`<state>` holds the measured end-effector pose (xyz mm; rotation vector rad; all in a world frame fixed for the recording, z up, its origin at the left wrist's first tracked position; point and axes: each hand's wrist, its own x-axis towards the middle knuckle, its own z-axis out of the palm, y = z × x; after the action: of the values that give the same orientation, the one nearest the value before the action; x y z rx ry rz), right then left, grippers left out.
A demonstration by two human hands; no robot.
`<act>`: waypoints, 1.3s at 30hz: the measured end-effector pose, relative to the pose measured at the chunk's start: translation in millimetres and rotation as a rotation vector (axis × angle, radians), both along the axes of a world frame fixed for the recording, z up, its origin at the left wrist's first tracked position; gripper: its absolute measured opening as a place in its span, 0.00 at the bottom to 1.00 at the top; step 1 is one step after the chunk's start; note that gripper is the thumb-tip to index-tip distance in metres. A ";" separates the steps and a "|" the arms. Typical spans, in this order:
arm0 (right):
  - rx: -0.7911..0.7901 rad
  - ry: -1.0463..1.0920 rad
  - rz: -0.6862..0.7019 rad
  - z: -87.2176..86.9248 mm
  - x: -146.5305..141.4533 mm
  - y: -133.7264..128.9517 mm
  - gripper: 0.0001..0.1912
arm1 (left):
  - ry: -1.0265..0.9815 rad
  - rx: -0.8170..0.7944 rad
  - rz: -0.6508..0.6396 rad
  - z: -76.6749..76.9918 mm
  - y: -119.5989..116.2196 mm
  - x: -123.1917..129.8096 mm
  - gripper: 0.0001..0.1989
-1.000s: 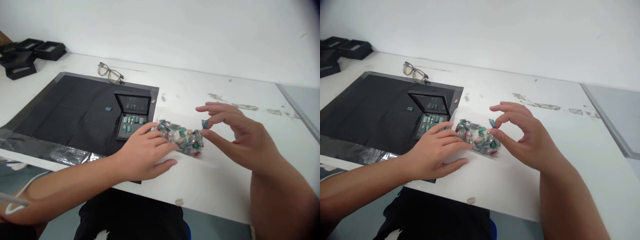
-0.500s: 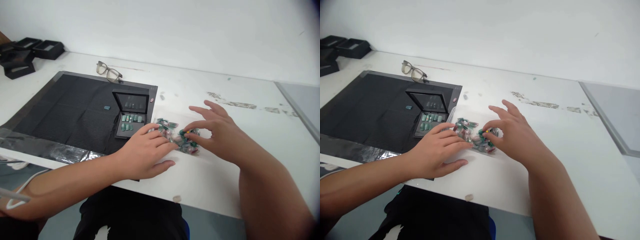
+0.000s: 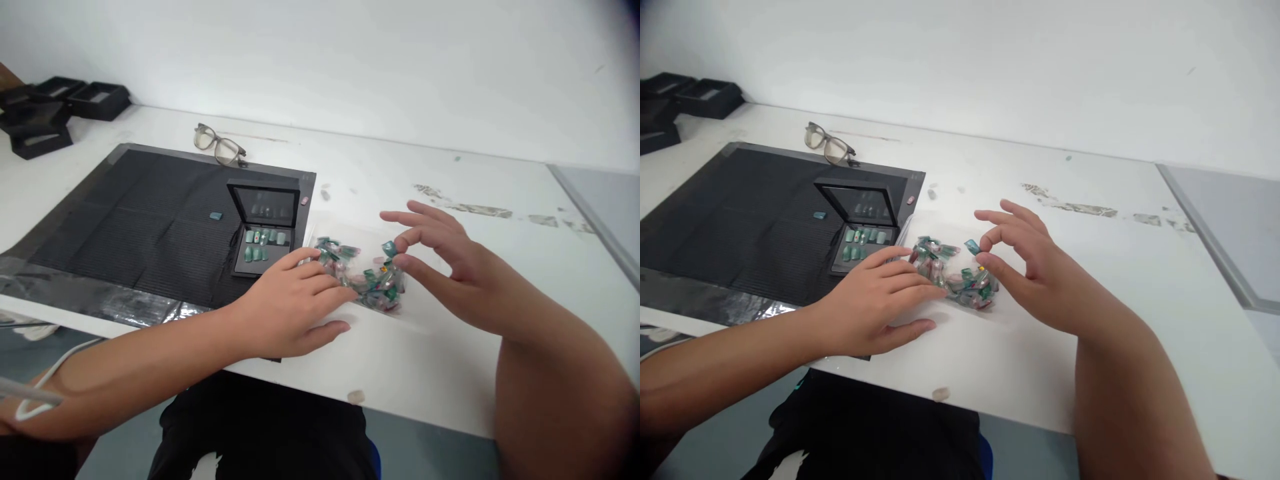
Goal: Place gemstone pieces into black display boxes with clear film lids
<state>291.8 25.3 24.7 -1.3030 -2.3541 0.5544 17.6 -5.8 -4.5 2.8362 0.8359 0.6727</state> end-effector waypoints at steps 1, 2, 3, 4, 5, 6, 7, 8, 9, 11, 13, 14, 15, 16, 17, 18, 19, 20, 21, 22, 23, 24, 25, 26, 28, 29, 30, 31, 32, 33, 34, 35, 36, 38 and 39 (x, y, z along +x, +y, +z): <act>-0.008 0.023 0.003 0.9 -0.1 -0.9 0.08 | -0.003 0.003 -0.002 -0.3 0.1 -0.2 0.16; -0.019 0.047 0.006 2.0 -0.5 -1.9 0.07 | -0.006 0.007 -0.004 -0.5 0.1 -0.4 0.16; -0.030 0.070 0.009 3.2 -1.2 -3.0 0.07 | -0.009 0.011 -0.006 -0.6 0.2 -0.5 0.17; -0.042 0.093 0.010 4.5 -2.1 -3.9 0.07 | -0.011 0.014 -0.006 -0.5 0.4 -0.7 0.17; -0.056 0.113 0.008 5.7 -3.2 -4.8 0.08 | -0.012 0.015 -0.005 -0.3 0.5 -0.8 0.17; -0.067 0.131 0.004 6.6 -4.3 -5.4 0.09 | -0.013 0.013 -0.003 0.0 0.6 -0.9 0.17; -0.078 0.144 -0.001 7.3 -5.5 -5.8 0.09 | -0.013 0.010 -0.001 0.4 0.8 -0.9 0.17; -0.086 0.152 -0.007 7.5 -6.6 -5.8 0.10 | -0.015 0.005 0.002 0.8 0.9 -0.9 0.17; -0.091 0.156 -0.014 7.4 -7.5 -5.6 0.11 | -0.016 0.000 0.003 1.1 1.0 -0.8 0.17; -0.093 0.155 -0.031 6.2 -8.5 -4.7 0.11 | -0.024 -0.004 0.005 1.6 1.1 -0.6 0.17; -0.099 0.147 -0.042 4.2 -8.2 -3.6 0.12 | -0.029 -0.008 0.003 1.9 1.1 -0.4 0.18; -0.106 0.141 -0.044 3.1 -7.6 -3.0 0.12 | -0.033 -0.010 0.002 2.1 1.1 -0.4 0.18; -0.114 0.131 -0.046 2.0 -6.8 -2.6 0.13 | -0.039 -0.012 0.003 2.3 1.1 -0.4 0.18; -0.115 0.121 -0.046 0.8 -6.0 -2.2 0.13 | -0.049 -0.015 0.004 2.5 1.2 -0.4 0.18; -0.109 0.109 -0.044 -0.3 -5.3 -2.0 0.13 | -0.063 -0.018 0.003 2.7 1.4 -0.4 0.18; -0.096 0.098 -0.040 -1.3 -4.8 -1.8 0.13 | -0.082 -0.020 0.004 3.0 1.6 -0.4 0.19; -0.074 0.092 -0.032 -2.2 -4.6 -1.7 0.12 | -0.106 -0.019 0.003 3.2 1.9 -0.4 0.20; -0.050 0.090 -0.022 -2.8 -4.6 -1.8 0.11 | -0.132 -0.017 0.003 3.5 2.3 -0.4 0.20; -0.029 0.091 -0.012 -3.1 -4.9 -2.0 0.11 | -0.159 -0.015 0.007 3.8 2.6 -0.4 0.21; -0.014 0.097 -0.005 -3.2 -5.3 -2.4 0.10 | -0.188 -0.010 0.012 4.1 2.9 -0.3 0.20; -0.007 0.108 -0.001 -3.0 -5.7 -2.9 0.09 | -0.216 -0.005 0.018 4.5 3.1 -0.3 0.20; -0.007 0.119 0.004 -2.7 -6.1 -3.5 0.08 | -0.239 -0.001 0.023 4.9 3.2 -0.3 0.19; -0.009 0.129 0.009 -2.3 -6.4 -4.2 0.08 | -0.253 -0.001 0.026 5.3 3.2 -0.4 0.18; -0.012 0.136 0.016 -1.9 -6.4 -4.8 0.07 | -0.260 -0.001 0.028 5.6 3.1 -0.5 0.18; -0.016 0.142 0.029 -1.6 -5.8 -5.7 0.06 | -0.255 0.000 0.031 5.9 2.9 -0.8 0.17; -0.018 0.141 0.036 -1.5 -5.3 -5.9 0.06 | -0.250 0.001 0.032 6.0 2.9 -0.9 0.16; -0.018 0.142 0.040 -1.2 -4.8 -6.1 0.06 | -0.248 0.002 0.034 6.0 2.8 -1.0 0.16; -0.020 0.143 0.043 -0.7 -4.6 -6.3 0.05 | -0.246 -0.003 0.035 6.2 2.8 -1.1 0.16; -0.021 0.142 0.045 0.1 -4.8 -6.5 0.05 | -0.255 -0.011 0.037 6.5 2.6 -1.0 0.15; -0.018 0.140 0.047 1.4 -5.5 -7.0 0.05 | -0.274 -0.023 0.039 7.1 2.5 -0.9 0.16; -0.014 0.136 0.057 3.1 -6.9 -7.8 0.06 | -0.307 -0.037 0.042 7.9 2.2 -0.8 0.17; -0.015 0.132 0.077 5.1 -9.1 -9.1 0.06 | -0.346 -0.057 0.047 8.9 1.9 -0.5 0.18; -0.018 0.128 0.108 7.1 -11.8 -10.9 0.07 | -0.388 -0.080 0.046 9.9 1.5 -0.2 0.19; -0.024 0.122 0.178 10.4 -18.4 -15.8 0.07 | -0.457 -0.122 0.031 11.2 0.8 0.7 0.21; -0.028 0.117 0.209 11.3 -21.9 -18.7 0.07 | -0.477 -0.137 0.014 11.4 0.5 1.2 0.20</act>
<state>269.8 6.6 36.1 -1.0127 -2.4069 0.7086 18.8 -5.3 6.9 2.3953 0.7786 1.1779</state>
